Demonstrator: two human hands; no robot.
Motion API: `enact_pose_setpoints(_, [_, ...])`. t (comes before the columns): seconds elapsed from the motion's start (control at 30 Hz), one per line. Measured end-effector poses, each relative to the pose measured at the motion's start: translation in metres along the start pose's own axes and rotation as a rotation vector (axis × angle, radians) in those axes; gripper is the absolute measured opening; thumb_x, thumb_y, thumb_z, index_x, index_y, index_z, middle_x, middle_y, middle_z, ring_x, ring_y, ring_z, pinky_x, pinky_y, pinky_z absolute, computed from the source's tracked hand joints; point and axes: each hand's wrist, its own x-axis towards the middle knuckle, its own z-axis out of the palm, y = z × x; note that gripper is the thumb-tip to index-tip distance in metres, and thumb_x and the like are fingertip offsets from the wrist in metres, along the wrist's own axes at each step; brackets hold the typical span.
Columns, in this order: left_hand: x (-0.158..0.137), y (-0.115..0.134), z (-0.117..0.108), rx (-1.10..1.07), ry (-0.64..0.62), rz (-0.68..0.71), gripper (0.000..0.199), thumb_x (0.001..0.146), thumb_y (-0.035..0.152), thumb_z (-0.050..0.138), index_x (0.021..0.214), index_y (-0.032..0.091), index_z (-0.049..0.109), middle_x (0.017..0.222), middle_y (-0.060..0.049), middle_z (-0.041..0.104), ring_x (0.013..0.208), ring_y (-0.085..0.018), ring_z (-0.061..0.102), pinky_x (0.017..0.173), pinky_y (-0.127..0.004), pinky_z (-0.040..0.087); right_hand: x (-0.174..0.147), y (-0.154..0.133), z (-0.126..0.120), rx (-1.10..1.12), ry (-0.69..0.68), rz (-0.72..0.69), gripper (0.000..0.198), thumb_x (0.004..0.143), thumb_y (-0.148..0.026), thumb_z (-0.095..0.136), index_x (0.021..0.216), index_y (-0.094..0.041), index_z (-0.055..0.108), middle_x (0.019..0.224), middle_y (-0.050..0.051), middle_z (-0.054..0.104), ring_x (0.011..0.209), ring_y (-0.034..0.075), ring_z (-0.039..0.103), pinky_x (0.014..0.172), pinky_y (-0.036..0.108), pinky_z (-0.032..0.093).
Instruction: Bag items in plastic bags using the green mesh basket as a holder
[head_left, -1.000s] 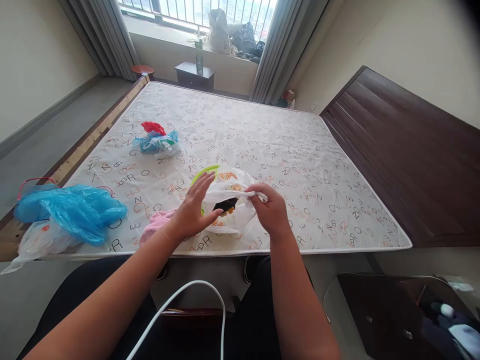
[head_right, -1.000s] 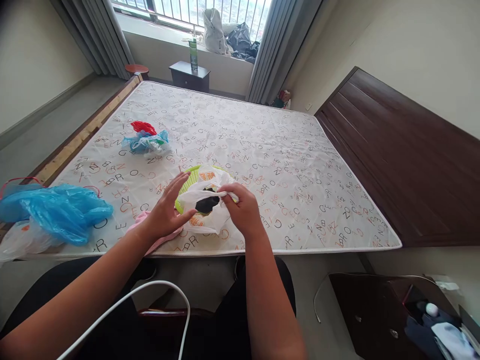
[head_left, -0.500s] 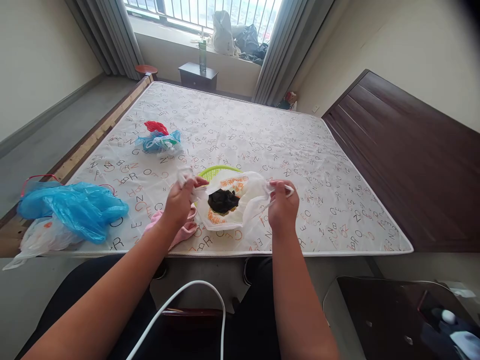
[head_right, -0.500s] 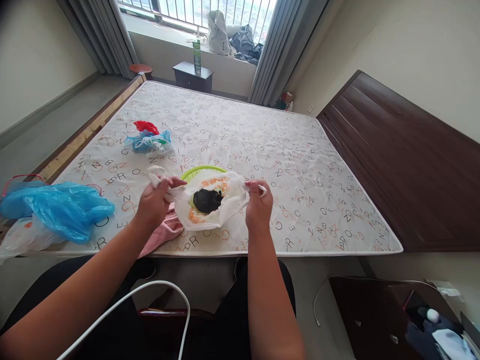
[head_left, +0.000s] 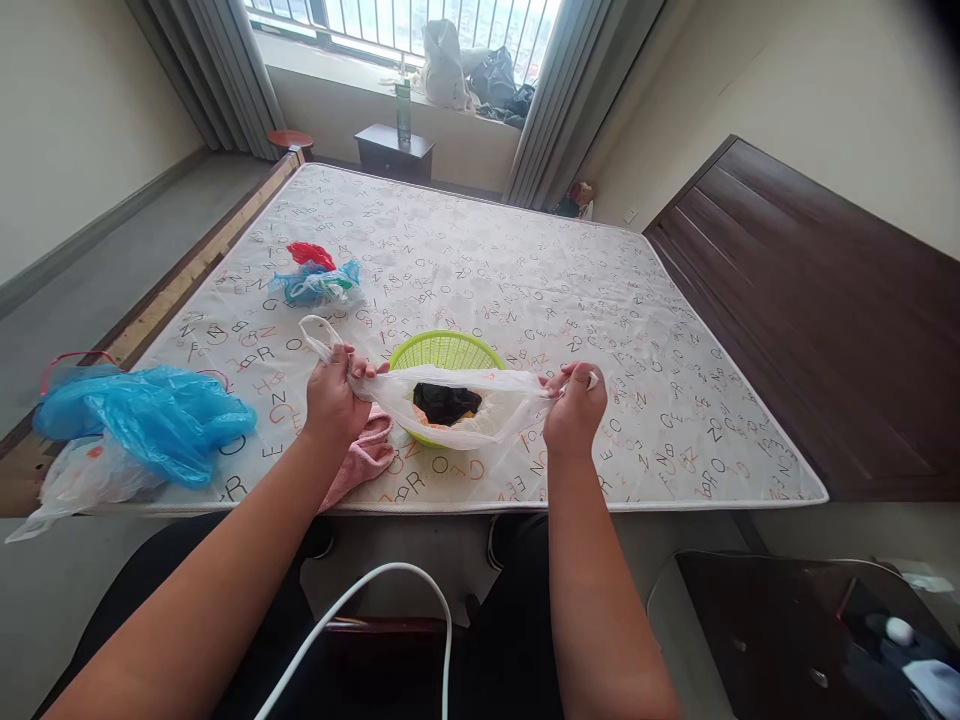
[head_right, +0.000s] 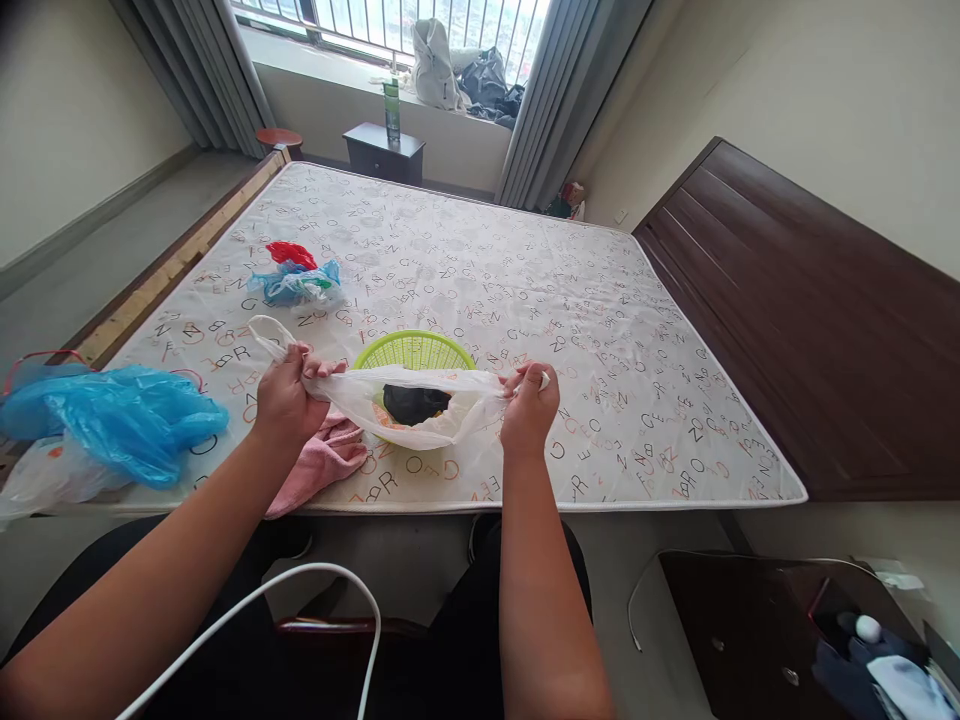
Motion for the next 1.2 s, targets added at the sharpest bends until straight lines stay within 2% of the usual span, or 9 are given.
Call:
enact_pose_setpoints(0.13, [0.008,0.003,-0.008,0.051,0.055,0.087,0.017,0.098,0.032,0.064,0.088,0.019,0.059,0.057,0.006,0.053,0.055,-0.010,0.059,0.082,-0.035,0.061,0.012,0.004,-0.021,-0.196,-0.015,0.012,0.051,0.090,-0.071,0.055,0.076,-0.022,0.058,0.062,-0.003,0.055,0.056,0.013,0.052,0.057,0.027,0.046])
enact_pose_setpoints(0.33, [0.014,0.005,-0.015,0.101,0.092,0.128,0.019,0.095,0.036,0.067,0.090,0.020,0.059,0.059,0.006,0.057,0.063,-0.013,0.068,0.088,-0.039,0.060,0.030,0.005,-0.056,0.002,-0.324,0.413,0.045,0.075,-0.061,0.081,0.087,-0.021,0.065,0.056,-0.009,0.046,0.044,0.007,0.037,0.045,0.023,0.042])
enact_pose_setpoints(0.57, [0.007,0.007,-0.011,0.140,0.078,0.129,0.027,0.091,0.043,0.072,0.093,0.020,0.059,0.061,0.006,0.060,0.075,-0.019,0.075,0.089,-0.041,0.058,0.026,-0.011,-0.068,0.340,-0.357,0.181,0.056,0.058,-0.045,0.094,0.108,-0.032,0.073,0.089,-0.002,0.062,0.079,0.013,0.066,0.081,0.033,0.062])
enact_pose_setpoints(0.73, [0.004,0.008,-0.014,0.136,0.047,0.091,0.025,0.091,0.041,0.073,0.097,0.019,0.062,0.064,0.005,0.061,0.082,-0.020,0.075,0.095,-0.042,0.055,0.019,-0.016,-0.045,0.389,-0.298,0.136,0.024,0.070,-0.034,0.089,0.084,-0.027,0.072,0.091,-0.002,0.069,0.085,0.014,0.069,0.090,0.037,0.059])
enact_pose_setpoints(0.83, [0.003,0.009,-0.012,0.088,0.041,0.053,0.019,0.093,0.036,0.070,0.094,0.018,0.063,0.057,0.007,0.055,0.075,-0.017,0.073,0.096,-0.042,0.055,0.018,-0.024,-0.036,0.497,-0.246,0.080,0.024,0.080,-0.043,0.082,0.083,-0.028,0.064,0.112,0.000,0.073,0.112,0.020,0.068,0.106,0.045,0.049])
enact_pose_setpoints(0.9, [0.002,0.008,-0.009,0.027,0.046,0.000,0.015,0.097,0.031,0.065,0.090,0.018,0.062,0.052,0.009,0.050,0.067,-0.014,0.069,0.097,-0.042,0.055,0.017,-0.026,-0.033,0.541,-0.202,0.068,0.026,0.084,-0.046,0.078,0.086,-0.029,0.060,0.103,-0.002,0.075,0.110,0.019,0.069,0.111,0.048,0.045])
enact_pose_setpoints(0.97, [0.002,0.006,-0.007,-0.032,0.079,-0.064,0.016,0.100,0.028,0.061,0.087,0.018,0.061,0.049,0.010,0.047,0.060,-0.012,0.065,0.095,-0.040,0.057,0.016,-0.025,-0.028,0.561,-0.169,0.079,0.026,0.086,-0.047,0.076,0.089,-0.029,0.057,0.077,-0.008,0.068,0.085,0.015,0.071,0.104,0.046,0.050])
enact_pose_setpoints(1.07, [0.002,0.002,-0.005,-0.107,0.081,-0.145,0.015,0.099,0.026,0.062,0.086,0.019,0.059,0.048,0.011,0.043,0.052,-0.008,0.059,0.082,-0.029,0.059,0.010,-0.017,-0.017,0.555,-0.120,0.135,0.026,0.090,-0.049,0.071,0.093,-0.030,0.053,0.059,-0.014,0.045,0.048,0.007,0.049,0.070,0.031,0.057])
enact_pose_setpoints(1.2, [0.000,0.002,-0.002,-0.060,-0.042,-0.121,0.016,0.092,0.026,0.071,0.089,0.019,0.057,0.050,0.011,0.038,0.039,-0.004,0.037,0.047,-0.015,0.043,-0.001,-0.006,0.002,0.373,-0.117,0.157,0.029,0.092,-0.056,0.064,0.097,-0.030,0.051,0.062,-0.012,0.040,0.042,0.007,0.030,0.041,0.019,0.027])
